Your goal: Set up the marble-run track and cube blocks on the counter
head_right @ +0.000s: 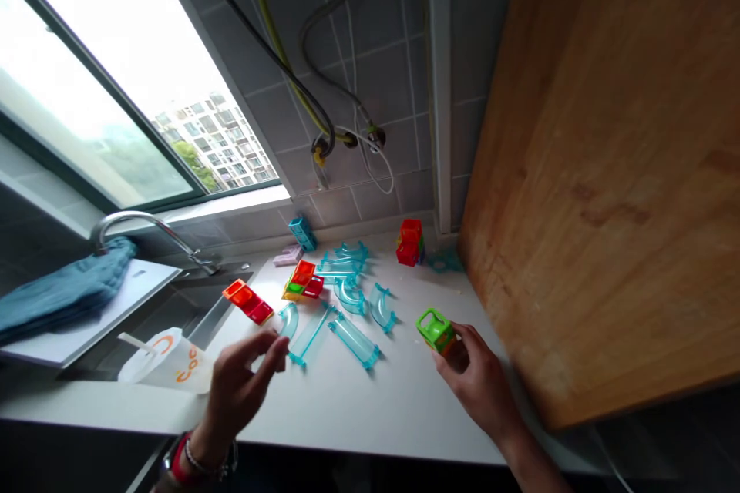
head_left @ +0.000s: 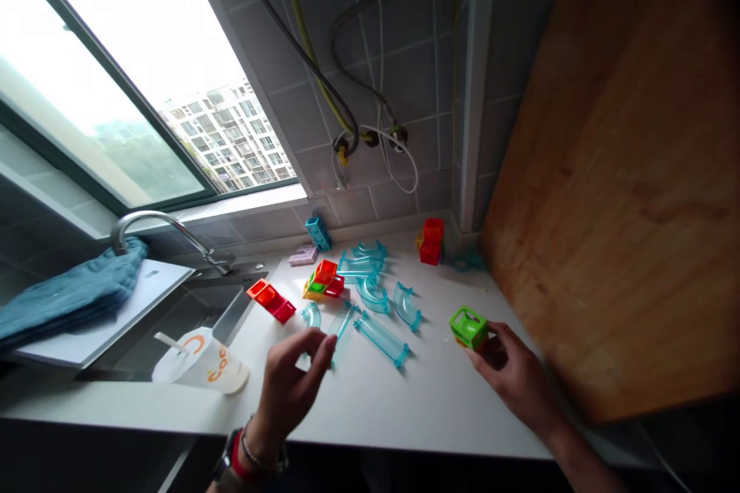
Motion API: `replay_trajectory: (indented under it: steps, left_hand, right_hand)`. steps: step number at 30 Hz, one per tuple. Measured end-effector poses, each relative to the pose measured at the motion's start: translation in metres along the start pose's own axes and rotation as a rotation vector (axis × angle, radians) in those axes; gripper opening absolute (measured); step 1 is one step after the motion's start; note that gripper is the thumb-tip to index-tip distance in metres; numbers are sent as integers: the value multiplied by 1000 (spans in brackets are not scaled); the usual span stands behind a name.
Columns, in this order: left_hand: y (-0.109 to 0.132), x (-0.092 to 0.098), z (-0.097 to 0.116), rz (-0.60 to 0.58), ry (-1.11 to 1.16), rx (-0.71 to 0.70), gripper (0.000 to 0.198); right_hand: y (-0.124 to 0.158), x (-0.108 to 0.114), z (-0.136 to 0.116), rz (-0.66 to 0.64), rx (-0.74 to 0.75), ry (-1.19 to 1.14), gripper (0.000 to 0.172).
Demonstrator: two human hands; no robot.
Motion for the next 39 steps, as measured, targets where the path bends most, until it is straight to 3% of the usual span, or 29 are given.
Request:
replay_trajectory:
  steps: [2, 6, 10, 14, 17, 21, 28, 35, 39]
  left_hand:
    - [-35, 18, 3, 114, -57, -32, 34]
    - [-115, 22, -20, 191, -155, 0, 37]
    - [-191, 5, -80, 152, -325, 110, 32]
    - [-236, -14, -155, 32, -502, 263, 27]
    - [-249, -21, -200, -37, -614, 365, 33]
    - [-259, -26, -238, -78, -708, 445, 39]
    - [-277, -42, -284, -153, -729, 502, 42]
    - [-281, -54, -317, -230, -686, 495, 40]
    - [-282, -57, -329, -226, -657, 496, 39]
  right_hand:
    - [0, -3, 0, -27, 0, 19, 33]
    - [-1, -4, -3, -60, 19, 42, 30]
    - [-1, -6, -5, -96, 61, 28, 31]
    - [-1, -9, 2, -116, 74, 26, 31]
    - [-1, -10, 7, -108, 127, 30, 35]
    - [-1, -11, 14, -73, 210, 34, 39]
    - [0, -4, 22, 130, 103, -8, 34]
    - [1, -4, 22, 137, 103, 0, 40]
    - [0, -2, 23, 120, 72, -4, 35]
Point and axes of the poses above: each hand's wrist, its own y-axis away from the middle knuckle, its own x-axis out of the back of the hand, z = x × y, the point moved 10 cm from there along -y, towards the middle knuckle, and after that the axes turned 6 degrees about -y, right-handed, at the moved point
